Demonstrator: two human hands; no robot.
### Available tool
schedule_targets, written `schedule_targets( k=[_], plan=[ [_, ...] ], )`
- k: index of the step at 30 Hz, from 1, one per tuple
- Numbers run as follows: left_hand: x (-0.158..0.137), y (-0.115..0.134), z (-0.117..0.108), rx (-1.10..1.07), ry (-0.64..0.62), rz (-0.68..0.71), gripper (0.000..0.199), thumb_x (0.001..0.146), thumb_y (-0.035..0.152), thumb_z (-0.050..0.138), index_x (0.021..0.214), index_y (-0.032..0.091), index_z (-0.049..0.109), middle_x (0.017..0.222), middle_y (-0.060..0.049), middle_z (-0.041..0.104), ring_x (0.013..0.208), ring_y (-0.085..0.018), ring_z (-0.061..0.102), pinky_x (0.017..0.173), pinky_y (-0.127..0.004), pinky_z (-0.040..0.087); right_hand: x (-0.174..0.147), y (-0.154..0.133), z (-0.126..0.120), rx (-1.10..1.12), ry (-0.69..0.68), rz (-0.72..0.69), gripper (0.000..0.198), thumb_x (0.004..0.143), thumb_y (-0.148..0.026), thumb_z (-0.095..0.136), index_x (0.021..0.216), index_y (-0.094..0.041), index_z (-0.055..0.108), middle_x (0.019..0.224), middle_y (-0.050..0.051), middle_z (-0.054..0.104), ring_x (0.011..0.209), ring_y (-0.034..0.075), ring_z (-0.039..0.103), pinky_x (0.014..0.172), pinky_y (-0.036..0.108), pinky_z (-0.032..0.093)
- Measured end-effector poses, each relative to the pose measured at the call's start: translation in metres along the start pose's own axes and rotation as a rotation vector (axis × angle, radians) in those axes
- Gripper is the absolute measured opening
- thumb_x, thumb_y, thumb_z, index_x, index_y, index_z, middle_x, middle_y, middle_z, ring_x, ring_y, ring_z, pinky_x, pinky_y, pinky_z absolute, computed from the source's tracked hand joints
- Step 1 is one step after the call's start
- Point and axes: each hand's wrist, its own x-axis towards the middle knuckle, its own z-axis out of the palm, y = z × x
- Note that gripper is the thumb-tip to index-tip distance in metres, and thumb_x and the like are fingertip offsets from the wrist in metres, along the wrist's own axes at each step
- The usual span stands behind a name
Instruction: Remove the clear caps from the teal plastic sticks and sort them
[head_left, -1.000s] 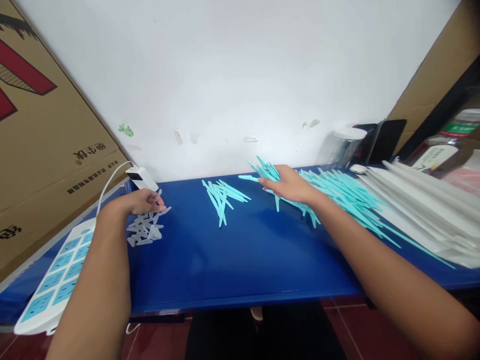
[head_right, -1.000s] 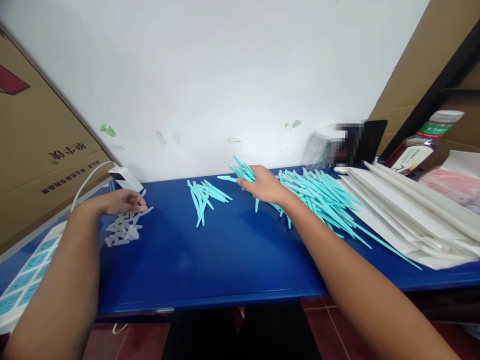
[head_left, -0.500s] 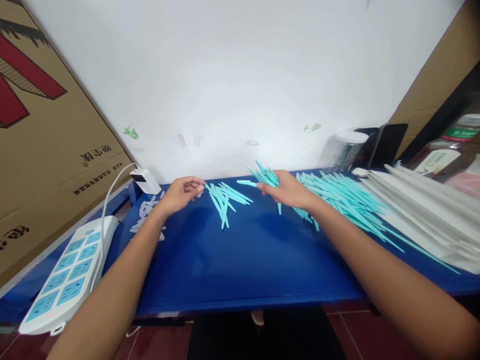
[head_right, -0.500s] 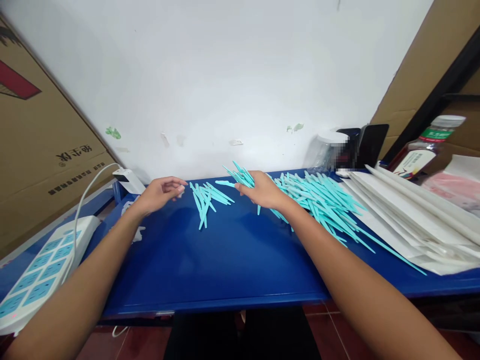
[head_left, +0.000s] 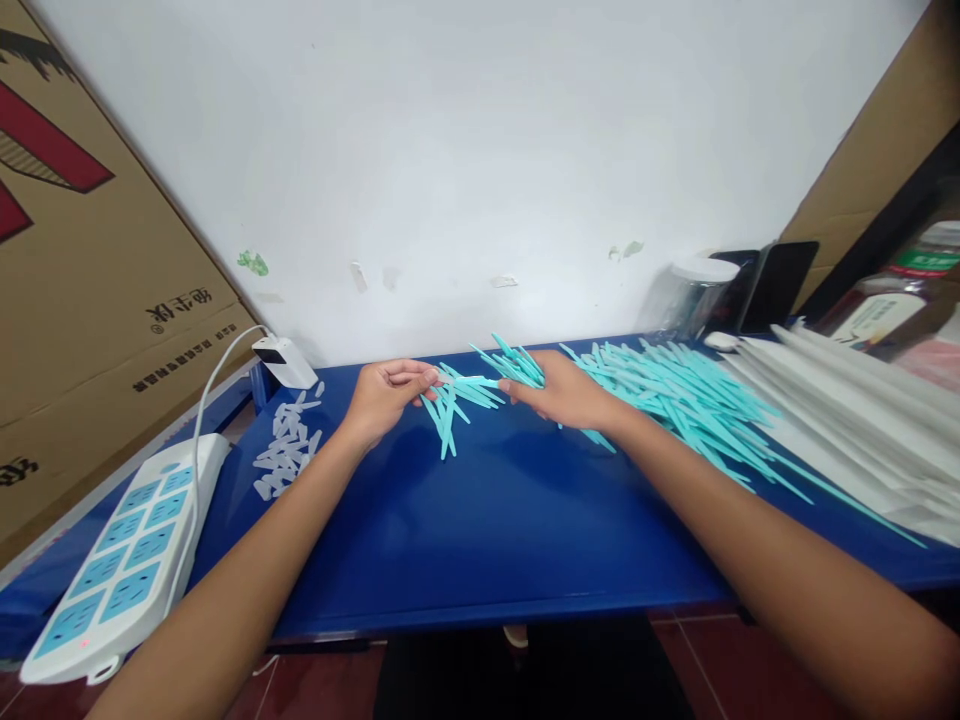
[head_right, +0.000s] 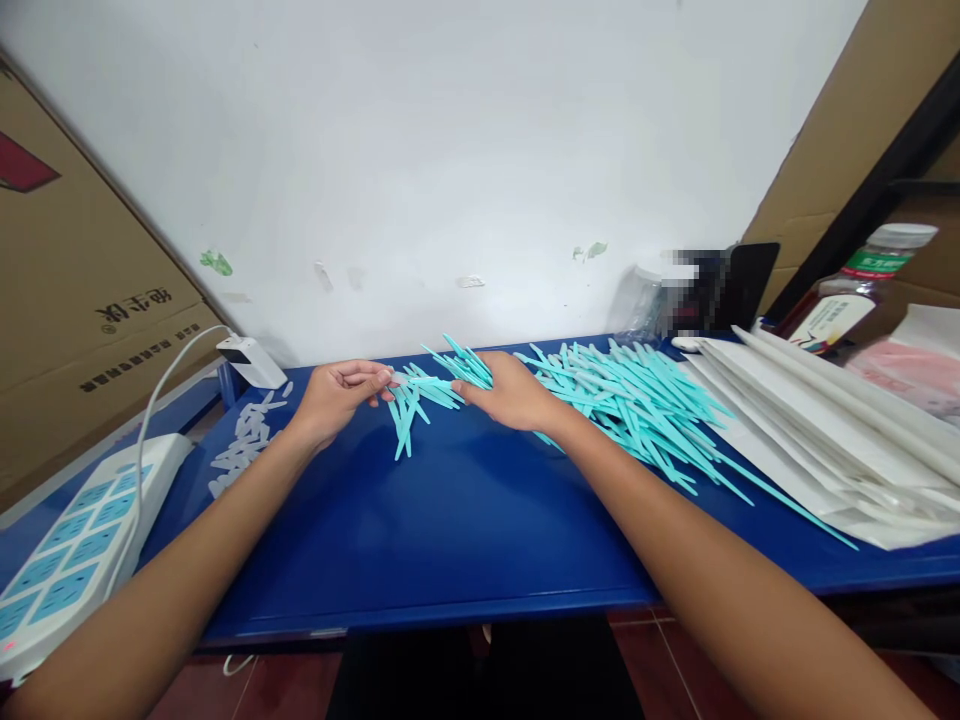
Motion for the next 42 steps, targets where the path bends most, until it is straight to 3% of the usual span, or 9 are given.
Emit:
schedule_targets(
  k=[12,19,28,32,36,40,42],
  plan=[
    [-0.004,0.005,0.009,-0.039,0.066,-0.037,0.046,0.078,0.059,0.082,0.082,0.014,0.076,0.081,-0.012,0.079,0.07,-0.02,0.072,0.059,-0.028,0.049,-0.002,-0.004,0.0,-0.011,0.016,-0.03,0.028,0.095,-0.045,0.062,0.103,-0.018,0.067,0.088,0.004,0.073,0.056,0.013,0.054,0.055,0.026,0.04],
    [-0.007,0.006,0.014,-0.062,0.03,-0.026,0.042,0.078,0.057,0.082,0.079,0.015,0.074,0.078,-0.01,0.078,0.068,-0.018,0.069,0.058,-0.027,0.049,-0.002,-0.004,0.001,-0.019,0.017,-0.057,0.026,0.095,-0.044,0.061,0.095,-0.019,0.065,0.084,0.003,0.072,0.059,0.015,0.057,0.06,0.027,0.042],
    [-0.015,0.01,0.027,0.001,-0.033,0.001,0.041,0.076,0.055,0.085,0.077,0.016,0.073,0.069,-0.007,0.075,0.061,-0.016,0.065,0.056,-0.027,0.049,-0.004,-0.008,0.007,-0.05,0.026,-0.144,0.022,0.095,-0.04,0.062,0.088,-0.019,0.065,0.087,0.005,0.073,0.078,0.021,0.066,0.074,0.03,0.048],
    [-0.016,0.011,0.028,0.012,-0.026,0.016,0.041,0.077,0.056,0.083,0.078,0.016,0.073,0.071,-0.007,0.076,0.061,-0.017,0.066,0.055,-0.028,0.049,-0.004,-0.011,0.006,0.058,-0.042,-0.059,0.026,0.094,-0.045,0.064,0.089,-0.02,0.063,0.084,0.004,0.075,0.058,0.017,0.064,0.054,0.028,0.047],
    [-0.014,0.012,0.025,0.018,0.014,0.018,0.042,0.077,0.056,0.084,0.079,0.015,0.074,0.068,-0.007,0.074,0.06,-0.016,0.065,0.053,-0.026,0.048,-0.004,-0.01,0.002,0.133,-0.1,0.051,0.029,0.097,-0.047,0.059,0.089,-0.02,0.059,0.084,0.006,0.076,0.052,0.015,0.063,0.042,0.025,0.045],
    [-0.009,0.011,0.015,0.005,0.075,0.002,0.044,0.078,0.056,0.083,0.077,0.014,0.073,0.068,-0.007,0.073,0.058,-0.013,0.062,0.053,-0.024,0.047,0.002,0.003,-0.006,0.046,-0.016,0.145,0.023,0.101,-0.043,0.053,0.097,-0.02,0.053,0.076,0.005,0.073,0.045,0.014,0.059,0.042,0.025,0.042],
    [-0.007,0.01,0.011,0.007,0.067,-0.018,0.045,0.077,0.057,0.083,0.077,0.013,0.073,0.069,-0.007,0.073,0.059,-0.013,0.062,0.053,-0.023,0.047,0.006,0.01,-0.011,-0.092,0.101,0.11,0.023,0.101,-0.041,0.052,0.091,-0.02,0.053,0.071,0.004,0.069,0.052,0.016,0.06,0.049,0.026,0.042]
  ],
)
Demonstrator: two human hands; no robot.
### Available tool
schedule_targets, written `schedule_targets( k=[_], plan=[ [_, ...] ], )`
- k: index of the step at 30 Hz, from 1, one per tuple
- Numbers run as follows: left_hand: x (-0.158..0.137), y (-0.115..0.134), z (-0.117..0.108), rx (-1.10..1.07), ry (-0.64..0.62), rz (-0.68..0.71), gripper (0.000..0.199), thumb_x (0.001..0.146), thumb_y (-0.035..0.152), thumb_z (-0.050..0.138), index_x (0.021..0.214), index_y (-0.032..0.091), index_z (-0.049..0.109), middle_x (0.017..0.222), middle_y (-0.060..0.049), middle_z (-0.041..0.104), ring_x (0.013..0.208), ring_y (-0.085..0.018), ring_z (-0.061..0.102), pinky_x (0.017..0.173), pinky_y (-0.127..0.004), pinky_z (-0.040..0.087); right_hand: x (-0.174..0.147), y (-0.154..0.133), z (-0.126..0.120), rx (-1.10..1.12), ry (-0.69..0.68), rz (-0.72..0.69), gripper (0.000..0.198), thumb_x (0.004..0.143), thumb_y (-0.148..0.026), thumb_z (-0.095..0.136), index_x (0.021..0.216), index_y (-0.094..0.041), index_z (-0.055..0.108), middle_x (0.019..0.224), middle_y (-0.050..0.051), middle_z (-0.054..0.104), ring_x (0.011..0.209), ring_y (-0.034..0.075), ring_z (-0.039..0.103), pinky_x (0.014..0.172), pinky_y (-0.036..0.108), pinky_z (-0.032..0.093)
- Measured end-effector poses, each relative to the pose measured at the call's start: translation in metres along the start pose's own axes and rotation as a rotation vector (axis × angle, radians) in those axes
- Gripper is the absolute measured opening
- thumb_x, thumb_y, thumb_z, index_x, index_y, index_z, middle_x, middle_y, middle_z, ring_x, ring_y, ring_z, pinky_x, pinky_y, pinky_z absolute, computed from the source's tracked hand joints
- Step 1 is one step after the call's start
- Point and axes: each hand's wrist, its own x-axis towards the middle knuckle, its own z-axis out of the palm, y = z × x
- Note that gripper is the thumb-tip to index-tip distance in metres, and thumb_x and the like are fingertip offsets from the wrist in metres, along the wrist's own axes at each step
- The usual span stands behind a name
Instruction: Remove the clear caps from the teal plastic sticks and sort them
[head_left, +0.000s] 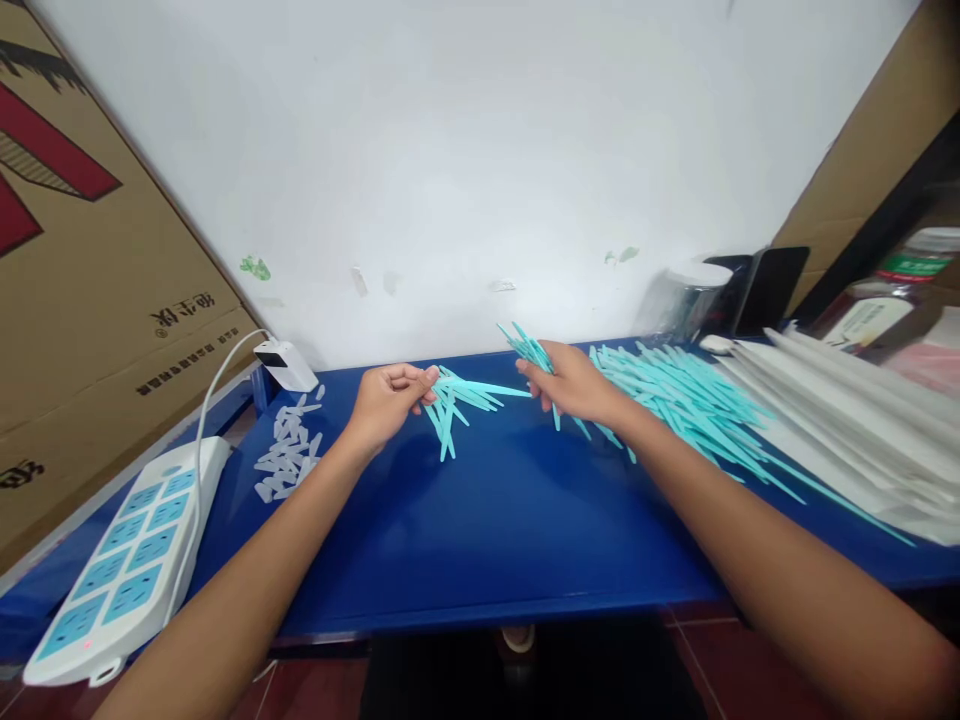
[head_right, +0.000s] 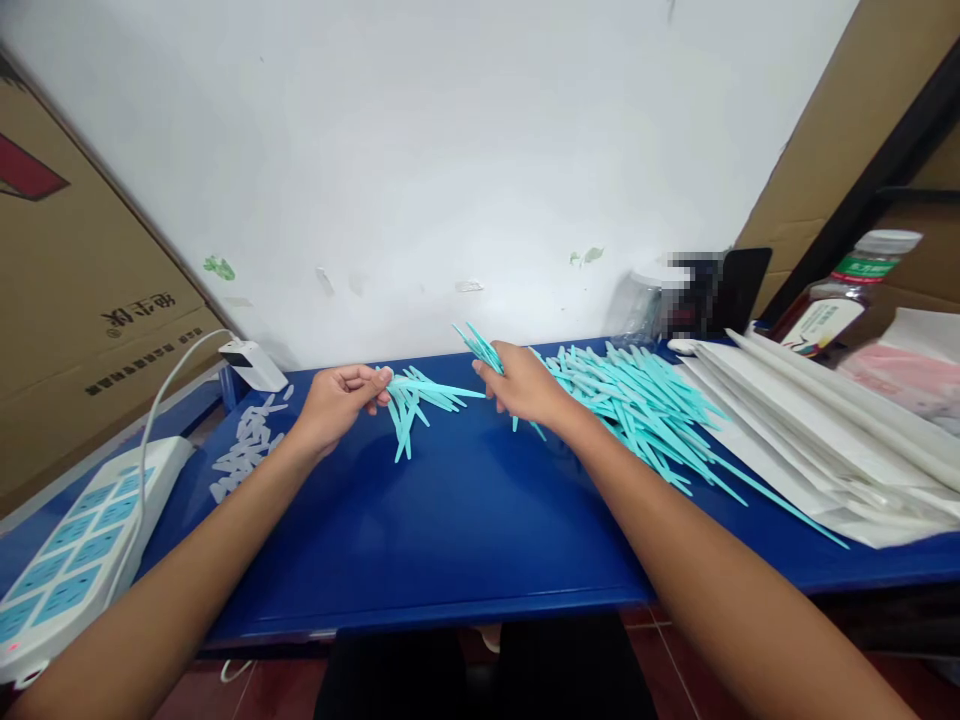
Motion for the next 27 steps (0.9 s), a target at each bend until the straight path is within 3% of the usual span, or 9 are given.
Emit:
schedule_targets(
  k=[2,4,7,10,15,17,20,23,27],
  plan=[
    [0.0,-0.001,-0.001,0.001,-0.029,-0.015,0.044,0.076,0.056,0.084,0.077,0.013,0.072,0.068,-0.006,0.073,0.059,-0.013,0.062,0.053,-0.022,0.047,0.002,0.001,-0.003,-0.099,0.12,-0.075,0.029,0.099,-0.041,0.055,0.08,-0.02,0.052,0.071,0.004,0.066,0.062,0.018,0.06,0.057,0.027,0.041],
    [-0.003,-0.001,0.003,0.002,-0.079,-0.017,0.042,0.077,0.054,0.085,0.078,0.014,0.072,0.066,-0.006,0.072,0.057,-0.013,0.062,0.053,-0.022,0.048,0.0,-0.003,-0.004,-0.065,0.125,-0.137,0.033,0.095,-0.046,0.06,0.077,-0.019,0.055,0.076,0.004,0.066,0.071,0.019,0.06,0.064,0.028,0.04],
    [-0.009,0.0,0.012,0.007,-0.163,-0.004,0.039,0.078,0.052,0.084,0.078,0.014,0.071,0.066,-0.006,0.073,0.056,-0.013,0.062,0.052,-0.023,0.048,-0.009,-0.014,0.002,0.094,-0.067,-0.176,0.037,0.088,-0.054,0.068,0.085,-0.018,0.064,0.083,0.002,0.068,0.073,0.018,0.057,0.066,0.028,0.04],
    [-0.015,0.0,0.021,0.009,-0.195,0.005,0.038,0.08,0.051,0.082,0.076,0.015,0.07,0.068,-0.006,0.073,0.056,-0.014,0.063,0.052,-0.024,0.048,-0.015,-0.02,0.01,0.128,-0.236,-0.16,0.04,0.082,-0.058,0.073,0.081,-0.018,0.065,0.072,-0.002,0.06,0.063,0.014,0.048,0.059,0.026,0.035],
    [-0.012,0.003,0.019,0.067,-0.213,0.076,0.041,0.087,0.058,0.073,0.081,0.017,0.071,0.074,-0.008,0.075,0.06,-0.018,0.066,0.056,-0.028,0.051,-0.013,-0.018,0.002,0.051,-0.24,-0.196,0.038,0.086,-0.055,0.068,0.081,-0.018,0.066,0.072,-0.001,0.06,0.063,0.014,0.047,0.059,0.027,0.034],
    [-0.004,0.007,-0.001,0.282,-0.149,0.141,0.042,0.09,0.06,0.066,0.087,0.019,0.073,0.078,-0.009,0.076,0.065,-0.022,0.069,0.061,-0.031,0.052,-0.008,-0.012,-0.013,-0.054,-0.159,-0.2,0.035,0.088,-0.052,0.066,0.087,-0.017,0.068,0.082,0.003,0.067,0.068,0.017,0.055,0.063,0.028,0.038],
    [0.011,0.011,-0.062,0.947,0.01,0.158,0.031,0.084,0.052,0.075,0.095,0.023,0.078,0.091,-0.011,0.077,0.09,-0.033,0.071,0.078,-0.038,0.051,-0.002,0.005,-0.038,-0.383,-0.169,-0.065,0.035,0.09,-0.05,0.065,0.092,-0.016,0.07,0.084,0.009,0.072,0.073,0.024,0.064,0.066,0.031,0.042],
    [0.023,0.004,-0.134,1.336,-0.039,-0.246,0.029,0.081,0.035,0.077,0.108,0.023,0.078,0.105,-0.013,0.077,0.099,-0.038,0.069,0.08,-0.041,0.05,0.003,0.026,-0.054,-0.714,-0.191,0.139,0.037,0.09,-0.046,0.068,0.105,-0.012,0.071,0.107,0.02,0.073,0.092,0.032,0.069,0.072,0.034,0.048],
    [0.032,-0.018,-0.186,1.33,-0.097,-0.465,0.048,0.074,0.034,0.083,0.118,0.018,0.074,0.109,-0.017,0.077,0.094,-0.035,0.071,0.079,-0.039,0.051,0.007,0.044,-0.061,-0.819,-0.164,0.225,0.049,0.096,-0.051,0.059,0.123,-0.01,0.066,0.125,0.025,0.069,0.107,0.036,0.068,0.08,0.04,0.052]
  ],
)
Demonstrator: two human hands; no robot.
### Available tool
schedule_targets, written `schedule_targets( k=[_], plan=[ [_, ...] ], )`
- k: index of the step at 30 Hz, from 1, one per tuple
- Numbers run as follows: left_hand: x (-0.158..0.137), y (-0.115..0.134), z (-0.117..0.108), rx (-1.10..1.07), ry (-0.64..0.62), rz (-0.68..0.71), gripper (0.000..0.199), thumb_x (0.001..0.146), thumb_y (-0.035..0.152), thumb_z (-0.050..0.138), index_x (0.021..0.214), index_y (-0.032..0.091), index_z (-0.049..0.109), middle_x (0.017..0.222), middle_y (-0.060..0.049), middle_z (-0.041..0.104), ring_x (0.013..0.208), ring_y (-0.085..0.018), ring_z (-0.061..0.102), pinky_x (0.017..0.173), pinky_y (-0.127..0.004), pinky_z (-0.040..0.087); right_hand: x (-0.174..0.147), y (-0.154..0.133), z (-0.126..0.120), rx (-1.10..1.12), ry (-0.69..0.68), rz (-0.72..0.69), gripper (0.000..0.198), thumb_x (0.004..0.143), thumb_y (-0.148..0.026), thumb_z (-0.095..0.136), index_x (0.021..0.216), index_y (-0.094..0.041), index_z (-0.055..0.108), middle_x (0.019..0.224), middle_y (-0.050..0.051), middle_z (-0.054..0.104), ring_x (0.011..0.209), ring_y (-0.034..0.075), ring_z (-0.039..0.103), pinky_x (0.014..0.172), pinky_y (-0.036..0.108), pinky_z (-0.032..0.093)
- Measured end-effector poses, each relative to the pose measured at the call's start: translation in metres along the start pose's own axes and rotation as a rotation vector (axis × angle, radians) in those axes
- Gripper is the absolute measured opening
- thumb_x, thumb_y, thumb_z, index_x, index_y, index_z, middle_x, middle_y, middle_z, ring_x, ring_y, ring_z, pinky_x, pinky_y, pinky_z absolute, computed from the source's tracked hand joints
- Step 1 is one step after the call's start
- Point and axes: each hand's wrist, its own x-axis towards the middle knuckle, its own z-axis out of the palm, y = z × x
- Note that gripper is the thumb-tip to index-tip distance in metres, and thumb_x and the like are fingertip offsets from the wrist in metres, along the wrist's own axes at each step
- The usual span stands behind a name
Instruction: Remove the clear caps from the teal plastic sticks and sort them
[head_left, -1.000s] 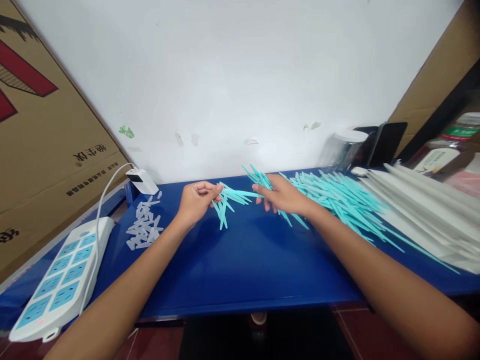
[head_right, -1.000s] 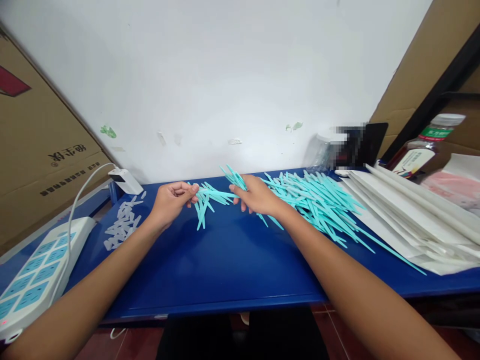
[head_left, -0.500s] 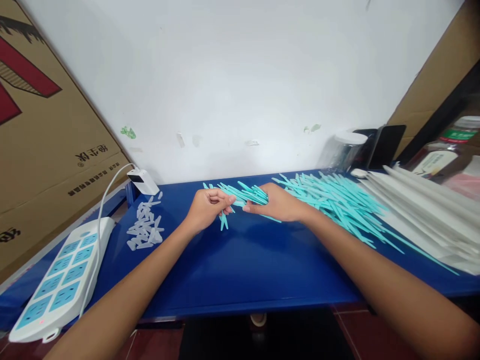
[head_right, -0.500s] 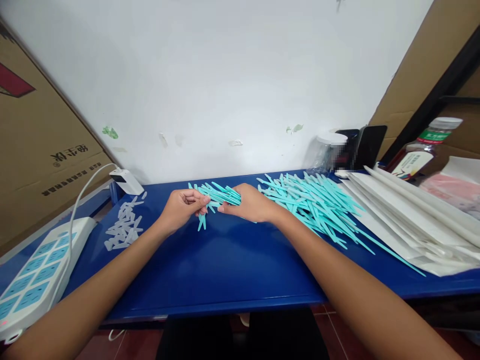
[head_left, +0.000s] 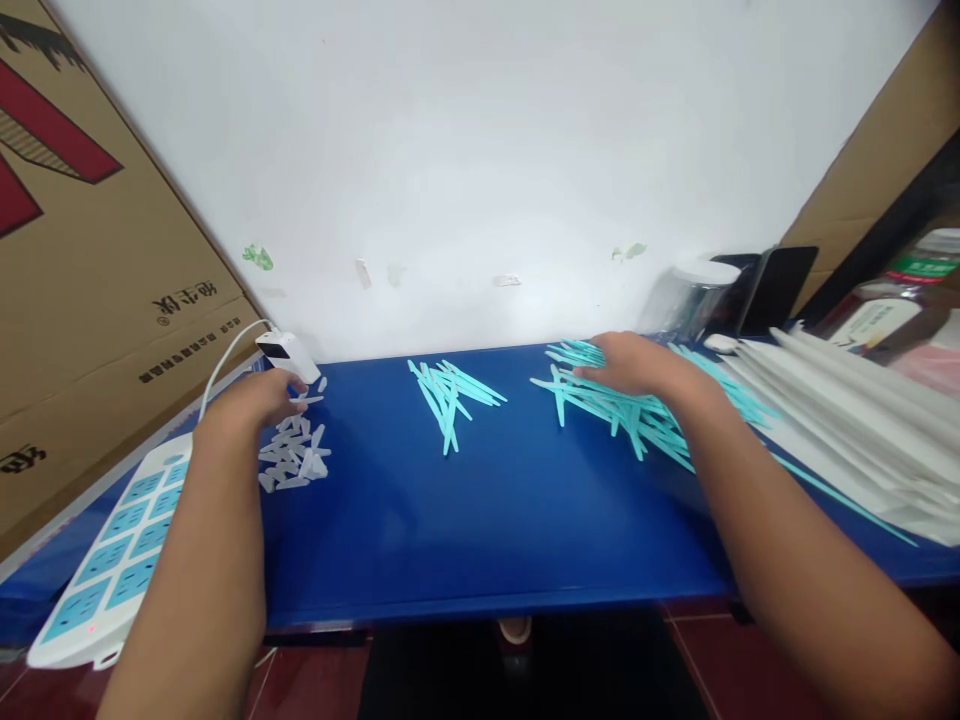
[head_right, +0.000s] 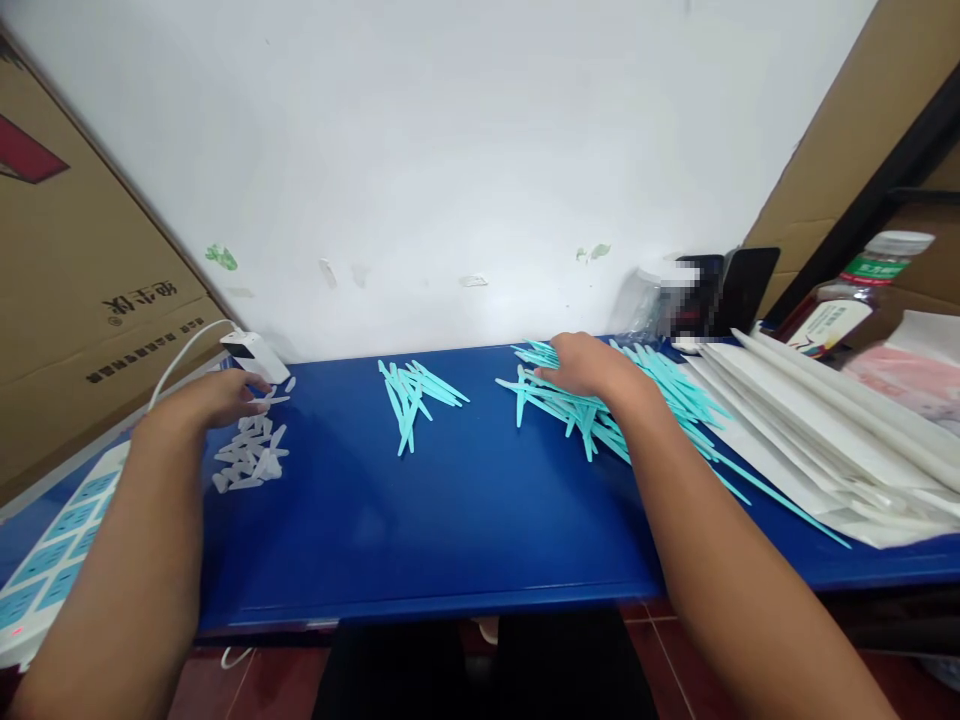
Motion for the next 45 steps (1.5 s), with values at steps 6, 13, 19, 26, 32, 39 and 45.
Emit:
schedule_targets(
  k=[6,13,19,26,32,39,45],
  plan=[
    [0.015,0.003,0.023,-0.034,-0.033,-0.02,0.048,0.068,0.04,0.085,0.109,0.019,0.074,0.098,-0.015,0.076,0.086,-0.032,0.071,0.073,-0.036,0.051,0.003,-0.008,0.005,0.042,0.065,0.003,0.054,0.099,-0.054,0.055,0.131,-0.011,0.063,0.128,0.025,0.068,0.115,0.038,0.066,0.084,0.042,0.052],
    [0.019,0.013,0.033,-0.043,-0.003,0.054,0.018,0.075,0.037,0.073,0.076,0.02,0.071,0.075,-0.01,0.072,0.071,-0.028,0.067,0.066,-0.034,0.045,0.0,-0.024,0.008,0.138,0.108,-0.111,0.041,0.1,-0.049,0.054,0.118,-0.014,0.066,0.111,0.019,0.074,0.096,0.031,0.069,0.071,0.035,0.047],
    [0.018,0.028,0.035,-0.053,0.007,0.184,0.035,0.076,0.05,0.068,0.056,0.022,0.059,0.059,-0.007,0.065,0.06,-0.025,0.062,0.061,-0.033,0.041,-0.006,-0.042,0.005,0.308,0.174,-0.251,0.035,0.099,-0.046,0.056,0.108,-0.015,0.068,0.102,0.015,0.075,0.089,0.028,0.068,0.07,0.033,0.043],
    [-0.011,0.07,0.021,-0.574,0.217,0.44,0.045,0.08,0.062,0.069,0.095,0.02,0.07,0.085,-0.009,0.076,0.08,-0.025,0.069,0.073,-0.033,0.05,-0.02,-0.06,-0.001,0.626,0.132,-0.388,0.045,0.098,-0.051,0.058,0.13,-0.02,0.062,0.126,0.015,0.07,0.116,0.033,0.064,0.091,0.039,0.049],
    [-0.054,0.147,0.03,-1.228,0.031,0.622,0.057,0.082,0.059,0.077,0.117,0.014,0.07,0.097,-0.013,0.077,0.082,-0.022,0.071,0.07,-0.031,0.055,-0.028,-0.067,-0.006,0.897,-0.126,-0.432,0.046,0.097,-0.065,0.053,0.109,-0.021,0.057,0.076,0.002,0.065,0.062,0.016,0.058,0.055,0.027,0.045],
    [-0.08,0.178,0.043,-1.467,-0.142,0.602,0.042,0.084,0.052,0.079,0.102,0.016,0.066,0.11,-0.017,0.077,0.094,-0.025,0.074,0.077,-0.036,0.059,-0.031,-0.075,-0.007,0.946,-0.21,-0.465,0.039,0.094,-0.056,0.062,0.082,-0.02,0.056,0.066,0.0,0.065,0.045,0.011,0.051,0.042,0.024,0.041],
    [-0.078,0.18,0.049,-1.554,-0.093,0.455,0.044,0.075,0.049,0.088,0.099,0.014,0.076,0.092,-0.008,0.074,0.08,-0.016,0.066,0.068,-0.026,0.054,-0.03,-0.076,-0.003,0.917,-0.207,-0.471,0.042,0.094,-0.057,0.061,0.076,-0.019,0.058,0.057,-0.002,0.059,0.043,0.011,0.05,0.045,0.024,0.041]
  ],
)
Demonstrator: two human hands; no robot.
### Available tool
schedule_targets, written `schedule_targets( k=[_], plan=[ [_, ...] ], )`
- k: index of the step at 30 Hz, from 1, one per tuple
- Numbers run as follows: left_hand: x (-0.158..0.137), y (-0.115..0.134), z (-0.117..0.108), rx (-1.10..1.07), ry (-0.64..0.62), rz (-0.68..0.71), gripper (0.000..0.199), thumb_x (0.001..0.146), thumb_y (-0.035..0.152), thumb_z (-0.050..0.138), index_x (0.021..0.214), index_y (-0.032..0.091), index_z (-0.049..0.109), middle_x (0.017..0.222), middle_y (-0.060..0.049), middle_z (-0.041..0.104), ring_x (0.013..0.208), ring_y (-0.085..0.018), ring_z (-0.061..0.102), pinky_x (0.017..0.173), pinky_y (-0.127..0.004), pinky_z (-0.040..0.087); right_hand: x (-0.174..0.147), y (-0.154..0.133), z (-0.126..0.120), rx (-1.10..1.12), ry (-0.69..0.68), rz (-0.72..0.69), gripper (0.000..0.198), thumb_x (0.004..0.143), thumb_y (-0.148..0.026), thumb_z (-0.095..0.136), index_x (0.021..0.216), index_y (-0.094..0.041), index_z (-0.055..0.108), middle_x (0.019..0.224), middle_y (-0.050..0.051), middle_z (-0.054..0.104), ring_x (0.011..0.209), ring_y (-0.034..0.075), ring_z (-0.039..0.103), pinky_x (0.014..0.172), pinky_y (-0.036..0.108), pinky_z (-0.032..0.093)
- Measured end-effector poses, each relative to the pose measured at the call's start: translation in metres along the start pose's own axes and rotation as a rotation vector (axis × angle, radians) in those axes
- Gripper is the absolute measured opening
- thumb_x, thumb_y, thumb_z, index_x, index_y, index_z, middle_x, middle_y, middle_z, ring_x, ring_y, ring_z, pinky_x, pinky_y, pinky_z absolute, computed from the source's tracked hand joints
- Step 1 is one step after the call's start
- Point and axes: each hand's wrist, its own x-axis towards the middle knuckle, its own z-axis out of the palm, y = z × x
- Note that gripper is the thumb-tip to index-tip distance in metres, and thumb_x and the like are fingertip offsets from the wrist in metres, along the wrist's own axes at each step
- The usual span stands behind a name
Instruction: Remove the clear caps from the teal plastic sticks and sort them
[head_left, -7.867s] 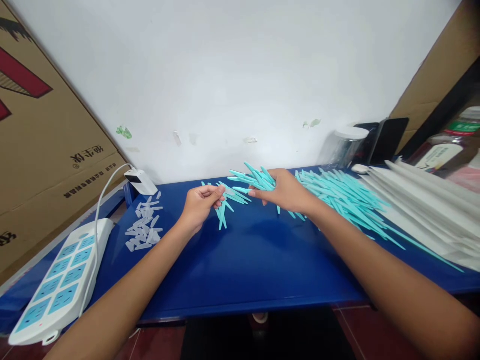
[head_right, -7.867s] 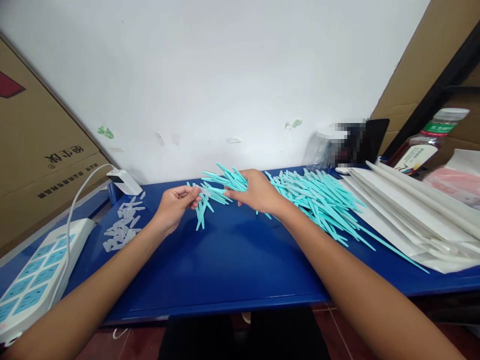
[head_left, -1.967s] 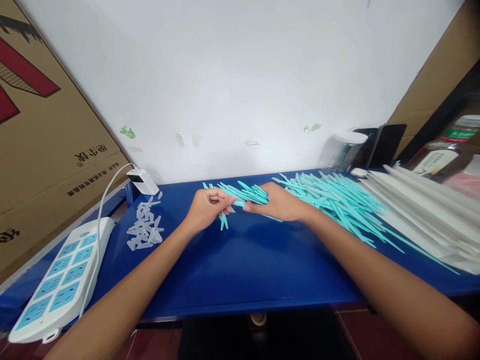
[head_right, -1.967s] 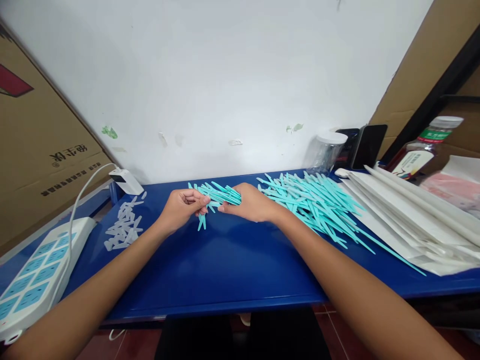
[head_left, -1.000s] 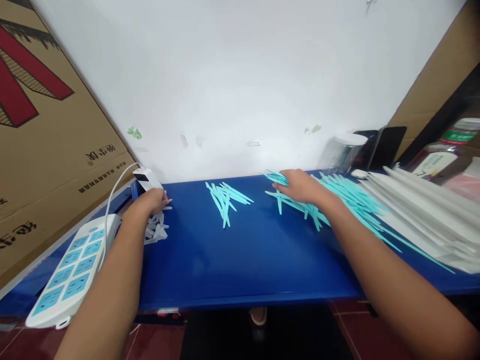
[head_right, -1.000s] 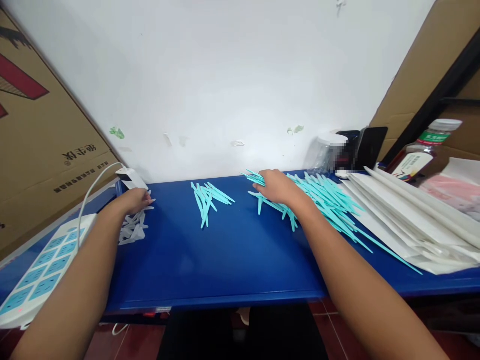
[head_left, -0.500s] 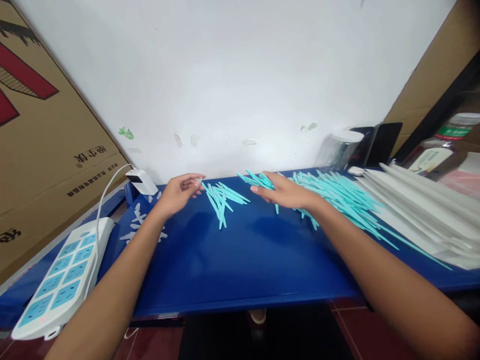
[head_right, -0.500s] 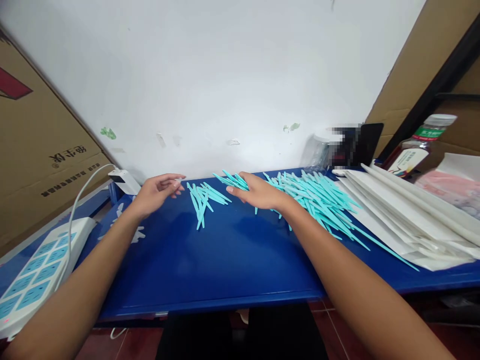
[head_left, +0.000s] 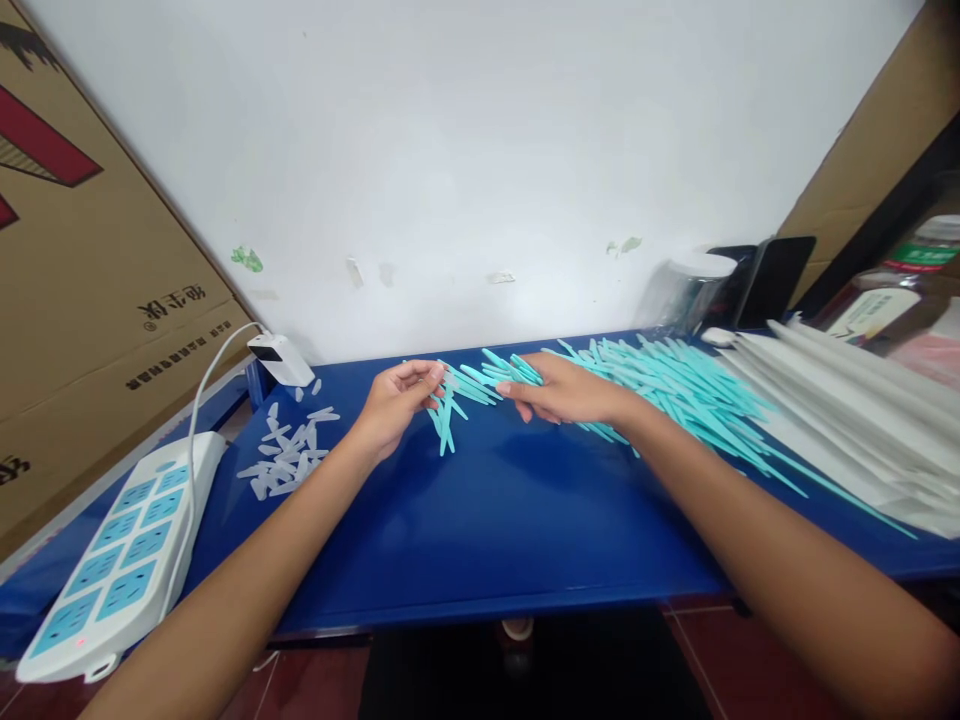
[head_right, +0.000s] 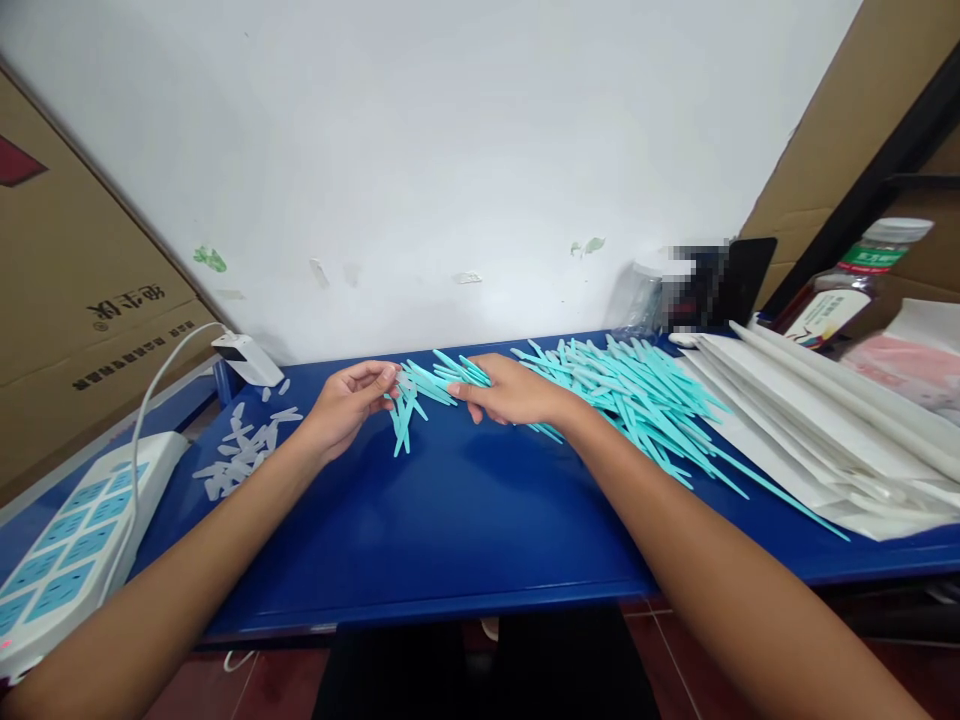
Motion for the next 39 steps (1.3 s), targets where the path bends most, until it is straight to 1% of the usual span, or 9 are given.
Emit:
schedule_targets(
  k=[2,6,10,15,17,23,26,32,39],
  plan=[
    [0.001,0.0,0.0,-0.005,0.016,-0.007,0.042,0.075,0.048,0.088,0.098,0.014,0.078,0.091,-0.008,0.074,0.077,-0.015,0.066,0.067,-0.026,0.053,0.0,0.0,0.0,-0.006,-0.014,-0.006,0.043,0.094,-0.057,0.061,0.074,-0.019,0.058,0.058,-0.002,0.06,0.044,0.011,0.051,0.046,0.024,0.042],
    [-0.001,0.004,0.001,0.032,0.015,0.0,0.042,0.074,0.049,0.088,0.095,0.014,0.08,0.092,-0.011,0.077,0.075,-0.017,0.067,0.065,-0.028,0.051,0.0,-0.001,0.0,-0.019,-0.046,0.001,0.046,0.094,-0.059,0.06,0.071,-0.019,0.06,0.051,-0.002,0.055,0.045,0.012,0.051,0.049,0.025,0.043],
    [-0.003,0.006,0.004,0.055,0.009,0.01,0.042,0.073,0.05,0.089,0.094,0.014,0.081,0.091,-0.011,0.078,0.073,-0.017,0.066,0.064,-0.028,0.051,0.001,0.0,0.002,-0.013,-0.082,-0.004,0.044,0.094,-0.058,0.061,0.073,-0.019,0.061,0.055,-0.002,0.059,0.046,0.012,0.051,0.049,0.025,0.042],
    [-0.006,0.004,0.007,0.099,-0.059,0.059,0.037,0.075,0.048,0.088,0.093,0.016,0.083,0.075,-0.005,0.071,0.066,-0.014,0.058,0.062,-0.027,0.049,0.001,-0.002,0.004,-0.012,-0.132,-0.044,0.047,0.095,-0.058,0.059,0.07,-0.018,0.063,0.056,-0.002,0.058,0.048,0.012,0.05,0.05,0.025,0.04],
    [-0.005,0.004,0.006,0.089,-0.063,0.059,0.037,0.075,0.048,0.087,0.092,0.016,0.083,0.075,-0.005,0.07,0.066,-0.014,0.057,0.062,-0.028,0.048,-0.001,-0.003,0.002,-0.014,-0.13,-0.055,0.048,0.095,-0.059,0.06,0.07,-0.018,0.063,0.056,-0.002,0.059,0.048,0.011,0.05,0.05,0.025,0.04],
    [0.0,0.007,-0.002,0.041,0.042,0.052,0.037,0.071,0.047,0.09,0.089,0.015,0.082,0.079,-0.006,0.071,0.067,-0.013,0.058,0.061,-0.026,0.047,-0.004,-0.005,-0.007,-0.064,-0.051,-0.032,0.045,0.094,-0.057,0.06,0.072,-0.018,0.063,0.057,0.0,0.06,0.048,0.012,0.05,0.049,0.025,0.039],
    [-0.001,0.007,-0.002,0.03,0.032,0.04,0.037,0.071,0.047,0.091,0.089,0.016,0.083,0.079,-0.006,0.072,0.068,-0.014,0.059,0.06,-0.026,0.047,-0.004,-0.005,-0.007,-0.072,-0.06,-0.026,0.044,0.094,-0.056,0.061,0.073,-0.018,0.063,0.06,0.0,0.064,0.048,0.012,0.051,0.05,0.025,0.04],
    [-0.006,0.009,0.007,0.052,-0.01,0.031,0.037,0.072,0.047,0.09,0.089,0.015,0.083,0.076,-0.005,0.071,0.067,-0.013,0.058,0.062,-0.027,0.048,-0.003,-0.006,-0.004,-0.074,-0.102,-0.096,0.046,0.098,-0.053,0.056,0.07,-0.018,0.062,0.061,0.001,0.065,0.05,0.011,0.053,0.053,0.025,0.041],
    [-0.002,0.008,0.0,0.043,0.062,0.046,0.037,0.07,0.047,0.091,0.088,0.015,0.083,0.075,-0.005,0.071,0.064,-0.013,0.057,0.06,-0.027,0.047,-0.004,-0.005,-0.007,-0.06,-0.075,-0.055,0.044,0.095,-0.056,0.059,0.073,-0.018,0.061,0.065,0.002,0.066,0.05,0.012,0.053,0.05,0.025,0.039]
  ],
)
